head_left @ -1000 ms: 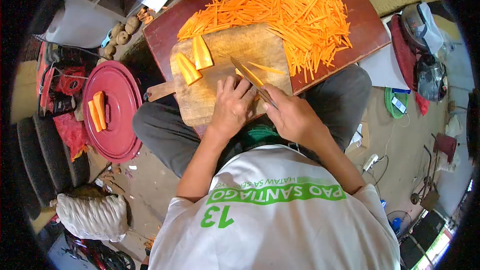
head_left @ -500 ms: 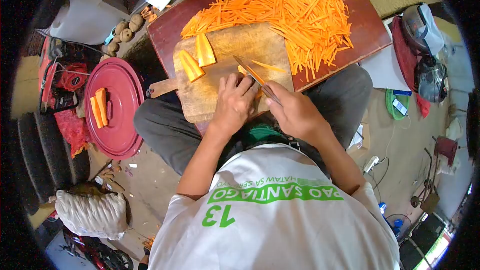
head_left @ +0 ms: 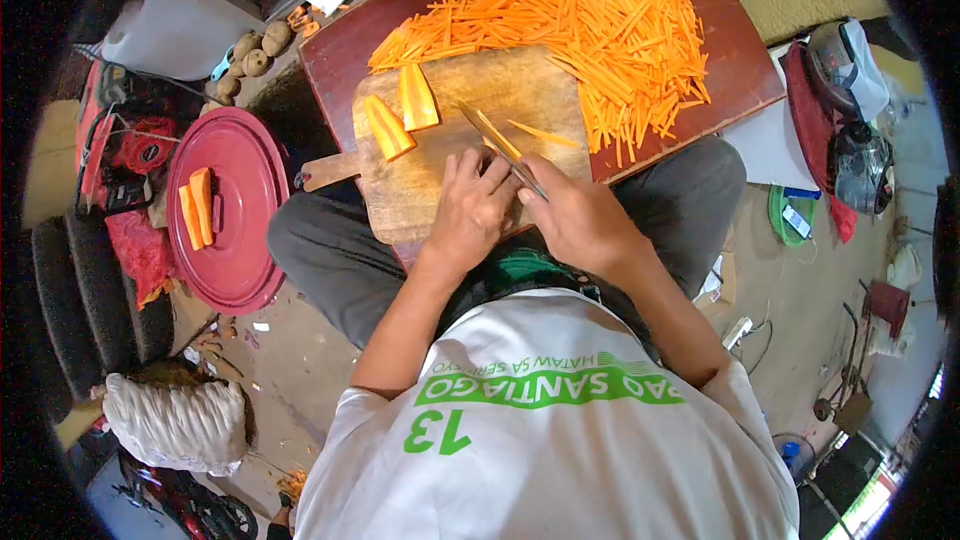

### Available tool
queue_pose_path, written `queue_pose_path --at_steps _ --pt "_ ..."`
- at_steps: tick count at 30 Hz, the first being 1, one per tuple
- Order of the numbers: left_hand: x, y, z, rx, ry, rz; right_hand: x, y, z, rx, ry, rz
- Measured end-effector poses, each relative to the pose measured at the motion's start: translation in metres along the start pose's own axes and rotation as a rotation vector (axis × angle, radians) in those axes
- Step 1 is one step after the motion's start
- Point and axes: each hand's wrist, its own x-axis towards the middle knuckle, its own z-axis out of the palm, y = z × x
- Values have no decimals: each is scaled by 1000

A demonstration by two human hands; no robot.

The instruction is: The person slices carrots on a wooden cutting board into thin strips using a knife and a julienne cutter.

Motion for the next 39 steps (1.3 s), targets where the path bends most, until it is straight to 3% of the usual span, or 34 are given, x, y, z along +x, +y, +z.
queue_pose_path --at_steps 7,16,19,23,28,34,36,39 --pt "-2 1 -2 2 32 9 -37 -16 -25 6 -80 40" --pt "0 4 -9 -5 -4 -7 1 1 3 42 45 -39" --pt "-5 2 -3 10 20 -11 -19 -16 -21 108 -83 111" --pt "-6 0 -4 -26 20 -2 -43 -11 -17 -38 -87 32" --pt "-7 7 -9 20 -31 -48 -5 4 10 50 13 -31" --pt "-11 2 -5 16 14 -57 -23 -23 -24 183 -82 90" --pt "-10 1 -4 -20 18 -53 -37 -16 -19 11 -116 43" --pt "-10 1 -3 7 11 -41 -32 -6 -3 10 3 -39"
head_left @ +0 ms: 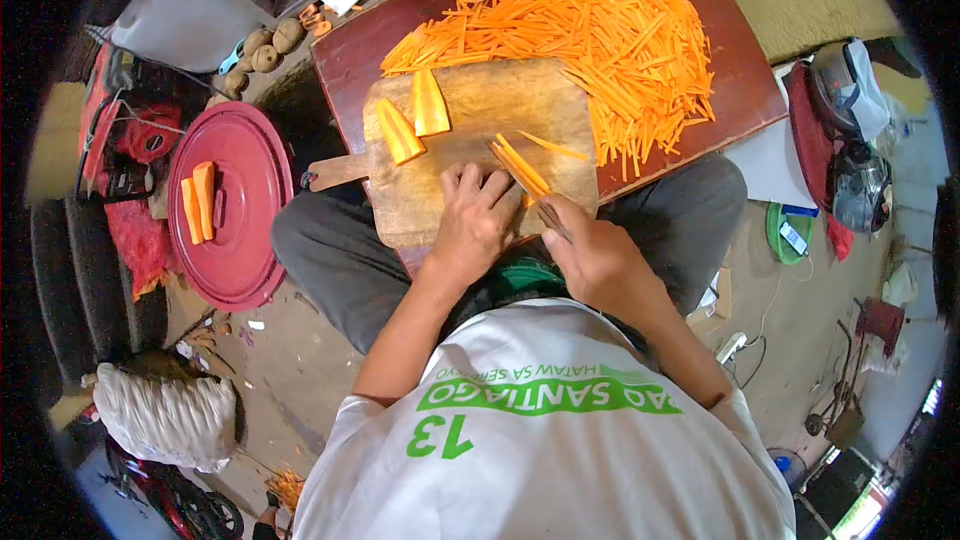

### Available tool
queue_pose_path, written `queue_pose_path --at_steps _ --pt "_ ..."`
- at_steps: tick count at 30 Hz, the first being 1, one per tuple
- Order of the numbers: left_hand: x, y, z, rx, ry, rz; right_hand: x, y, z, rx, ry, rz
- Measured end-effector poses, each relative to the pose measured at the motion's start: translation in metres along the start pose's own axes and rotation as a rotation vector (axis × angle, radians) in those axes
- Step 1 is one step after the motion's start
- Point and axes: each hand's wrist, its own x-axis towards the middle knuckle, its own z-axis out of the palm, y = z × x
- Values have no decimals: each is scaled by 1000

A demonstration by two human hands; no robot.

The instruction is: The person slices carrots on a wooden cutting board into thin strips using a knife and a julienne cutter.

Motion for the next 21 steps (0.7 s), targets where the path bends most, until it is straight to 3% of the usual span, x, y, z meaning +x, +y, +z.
queue_pose_path --at_steps 1,7,12,16,21 --pt "0 1 0 1 2 -10 4 2 6 43 66 -28" --pt "0 0 1 -23 43 -5 23 -5 -9 112 -108 128" --pt "-1 0 0 -30 57 -27 -12 -8 -9 -42 -89 50" --pt "-4 1 2 -26 59 -33 10 10 20 41 113 -76" --pt "-3 -1 3 -47 92 -25 22 -5 -2 125 -67 123"
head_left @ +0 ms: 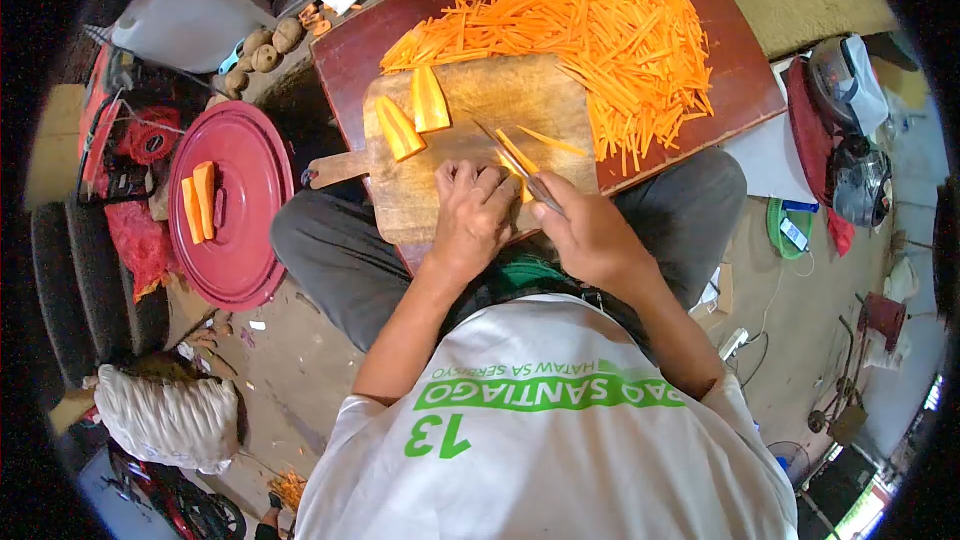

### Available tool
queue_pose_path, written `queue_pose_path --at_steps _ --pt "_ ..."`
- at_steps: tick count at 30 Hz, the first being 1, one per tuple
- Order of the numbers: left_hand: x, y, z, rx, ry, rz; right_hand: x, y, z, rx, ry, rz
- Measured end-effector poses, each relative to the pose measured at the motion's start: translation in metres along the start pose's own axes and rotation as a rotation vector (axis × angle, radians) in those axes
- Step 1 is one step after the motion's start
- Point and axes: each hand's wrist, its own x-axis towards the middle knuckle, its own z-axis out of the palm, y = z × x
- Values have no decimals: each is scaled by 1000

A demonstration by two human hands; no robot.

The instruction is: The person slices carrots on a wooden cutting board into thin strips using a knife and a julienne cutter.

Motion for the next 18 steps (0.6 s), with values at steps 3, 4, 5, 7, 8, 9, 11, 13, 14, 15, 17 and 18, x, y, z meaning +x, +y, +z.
queue_pose_path --at_steps 3,4,5,7,8,9,11,13,14,15,17,18 --pt "1 1 -6 -19 -20 -25 -24 -7 -6 -11 -34 64" --pt "1 2 -7 -18 -18 -28 -30 -8 -6 -36 -27 76" --pt "2 2 -7 -18 -17 -26 -31 -4 -1 -79 11 7" --pt "3 1 -6 -21 -12 -19 -29 10 15 -165 93 -132" --pt "3 -1 -4 -22 -9 -17 -23 14 20 -135 114 -151" --pt "0 -1 -2 -24 -8 -16 -11 15 24 -102 134 -167" --pt "-2 -2 0 -34 0 -13 0 12 20 -66 86 -115" --pt "-1 -2 0 -48 15 -2 3 -1 7 -52 -52 28" --pt "0 -2 0 -57 26 2 -2 -2 5 -37 -15 6" --pt "0 -2 -1 -65 38 1 -13 -1 3 -23 18 -18" --pt "-2 -2 -2 -58 18 -12 -27 -7 1 -23 -5 46" --pt "-2 -2 -2 -56 9 -14 -32 -12 -1 -37 -54 134"
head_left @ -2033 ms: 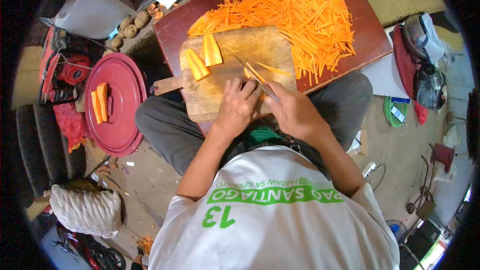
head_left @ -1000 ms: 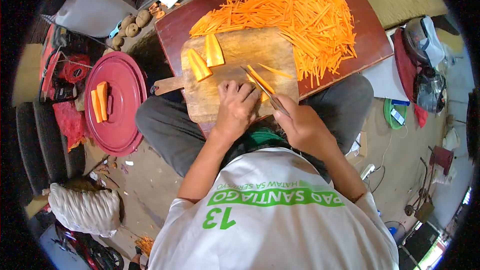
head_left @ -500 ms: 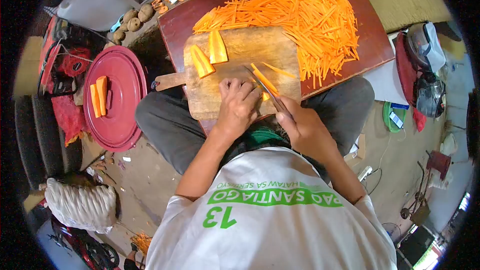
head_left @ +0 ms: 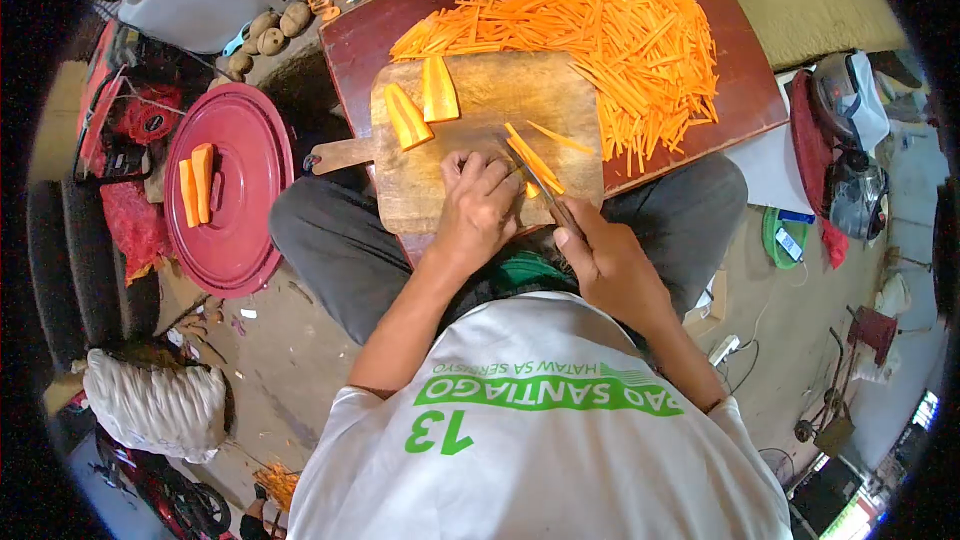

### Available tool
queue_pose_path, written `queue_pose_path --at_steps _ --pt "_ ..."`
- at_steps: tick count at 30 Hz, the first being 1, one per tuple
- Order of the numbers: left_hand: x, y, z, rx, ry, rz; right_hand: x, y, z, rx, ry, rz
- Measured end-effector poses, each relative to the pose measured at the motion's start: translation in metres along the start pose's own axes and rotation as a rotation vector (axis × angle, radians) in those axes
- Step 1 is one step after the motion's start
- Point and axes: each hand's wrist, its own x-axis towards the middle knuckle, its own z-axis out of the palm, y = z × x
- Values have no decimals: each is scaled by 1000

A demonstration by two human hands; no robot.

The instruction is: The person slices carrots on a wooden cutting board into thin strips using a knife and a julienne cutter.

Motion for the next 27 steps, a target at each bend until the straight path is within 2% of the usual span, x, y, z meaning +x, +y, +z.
queue_pose_path --at_steps 1,4,7,10,13,16,19,22,25,27 --pt "0 0 1 7 3 5 -2 -2 -1 -14 -47 87" --pt "-1 -2 2 19 11 18 12 13 24 50 237 -238" --pt "-1 -2 5 17 25 23 36 8 12 31 46 -85" --pt "-1 0 4 16 36 8 29 0 0 103 4 -71" --pt "1 5 0 9 39 -4 5 -2 4 108 56 -17" --pt "2 4 0 24 36 9 4 11 19 74 134 -54" --pt "0 4 3 21 27 7 27 17 23 43 150 -205" --pt "2 4 2 18 26 10 33 5 9 72 18 -57" --pt "-1 3 2 29 25 8 14 3 8 82 94 -156" --pt "-1 4 0 30 13 9 1 0 9 89 54 -11"
